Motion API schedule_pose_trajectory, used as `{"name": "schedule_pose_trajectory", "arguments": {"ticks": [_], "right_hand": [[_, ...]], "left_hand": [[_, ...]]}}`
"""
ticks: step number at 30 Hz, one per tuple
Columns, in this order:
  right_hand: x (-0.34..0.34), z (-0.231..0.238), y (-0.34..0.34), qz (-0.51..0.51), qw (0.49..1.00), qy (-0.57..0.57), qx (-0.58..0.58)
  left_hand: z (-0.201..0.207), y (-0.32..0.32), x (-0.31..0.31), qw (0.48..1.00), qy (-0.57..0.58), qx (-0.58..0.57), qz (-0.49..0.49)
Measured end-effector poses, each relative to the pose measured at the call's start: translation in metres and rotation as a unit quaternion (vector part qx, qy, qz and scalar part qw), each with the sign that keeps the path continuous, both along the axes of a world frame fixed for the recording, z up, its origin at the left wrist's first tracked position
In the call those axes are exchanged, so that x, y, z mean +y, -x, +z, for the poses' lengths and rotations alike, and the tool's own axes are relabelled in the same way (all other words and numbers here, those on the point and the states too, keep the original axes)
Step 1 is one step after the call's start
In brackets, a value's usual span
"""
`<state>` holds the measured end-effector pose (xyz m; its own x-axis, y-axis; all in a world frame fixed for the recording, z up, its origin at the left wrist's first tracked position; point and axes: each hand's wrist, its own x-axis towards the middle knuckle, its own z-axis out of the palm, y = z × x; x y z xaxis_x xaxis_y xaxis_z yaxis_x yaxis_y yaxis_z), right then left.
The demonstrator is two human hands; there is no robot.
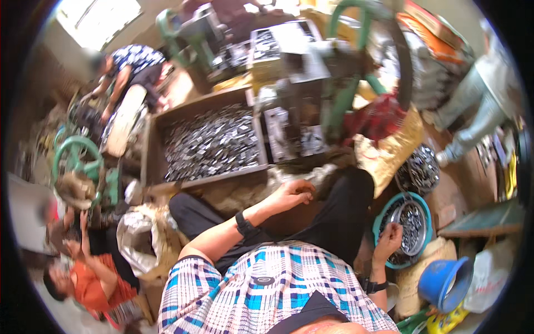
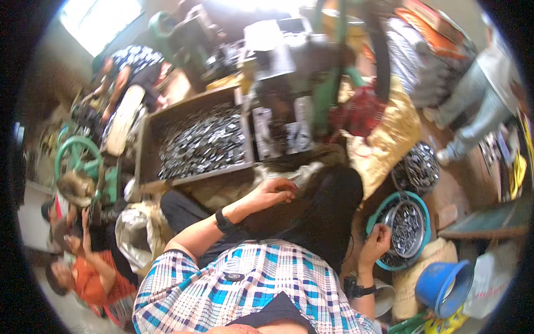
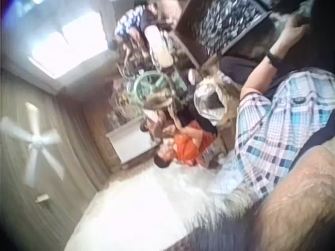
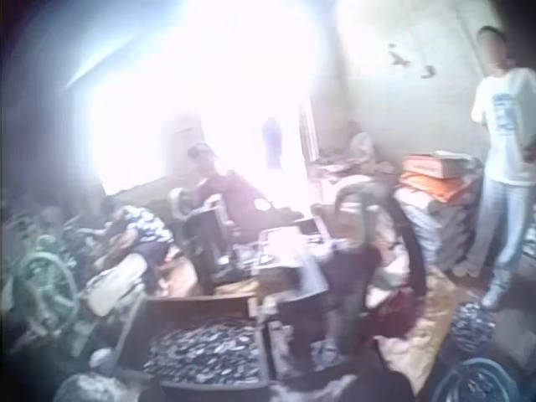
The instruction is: Manually sort metal components from a tray and use a manual press to process them.
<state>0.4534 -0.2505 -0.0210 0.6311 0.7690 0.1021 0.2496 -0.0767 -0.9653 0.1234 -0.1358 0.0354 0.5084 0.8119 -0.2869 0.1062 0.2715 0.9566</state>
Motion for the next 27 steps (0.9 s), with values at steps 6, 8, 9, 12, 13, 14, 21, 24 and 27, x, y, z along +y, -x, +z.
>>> {"name": "schedule_pose_trajectory", "arguments": {"ticks": [6, 8, 9, 12, 13, 14, 21, 24, 27], "right_hand": [[0.099, 0.123, 0.147, 0.391, 0.909, -0.101, -0.106], [0.127, 0.136, 0.204, 0.489, 0.833, -0.164, -0.2], [0.142, 0.138, 0.231, 0.538, 0.799, -0.168, -0.212], [0.197, 0.127, 0.308, 0.597, 0.719, -0.174, -0.311], [0.216, 0.12, 0.332, 0.597, 0.699, -0.18, -0.349], [0.235, 0.111, 0.357, 0.595, 0.7, -0.148, -0.367], [0.313, 0.059, 0.477, 0.591, 0.677, -0.086, -0.43], [0.297, 0.045, 0.495, 0.612, 0.645, -0.206, -0.409], [0.293, 0.031, 0.503, 0.626, 0.659, -0.119, -0.4]], "left_hand": [[-0.011, 0.083, -0.027, 0.995, -0.077, 0.059, -0.002], [-0.01, 0.1, -0.026, 0.991, -0.109, 0.078, -0.011], [-0.011, 0.107, -0.024, 0.99, -0.121, 0.076, 0.002], [-0.015, 0.125, -0.021, 0.962, -0.19, 0.199, 0.006], [-0.018, 0.129, -0.02, 0.957, -0.198, 0.212, -0.007], [-0.022, 0.133, -0.02, 0.959, -0.209, 0.19, -0.005], [-0.043, 0.148, -0.03, 0.951, -0.213, 0.225, 0.012], [-0.041, 0.15, -0.035, 0.952, -0.263, 0.154, -0.008], [-0.037, 0.153, -0.037, 0.939, -0.294, 0.178, -0.016]]}}
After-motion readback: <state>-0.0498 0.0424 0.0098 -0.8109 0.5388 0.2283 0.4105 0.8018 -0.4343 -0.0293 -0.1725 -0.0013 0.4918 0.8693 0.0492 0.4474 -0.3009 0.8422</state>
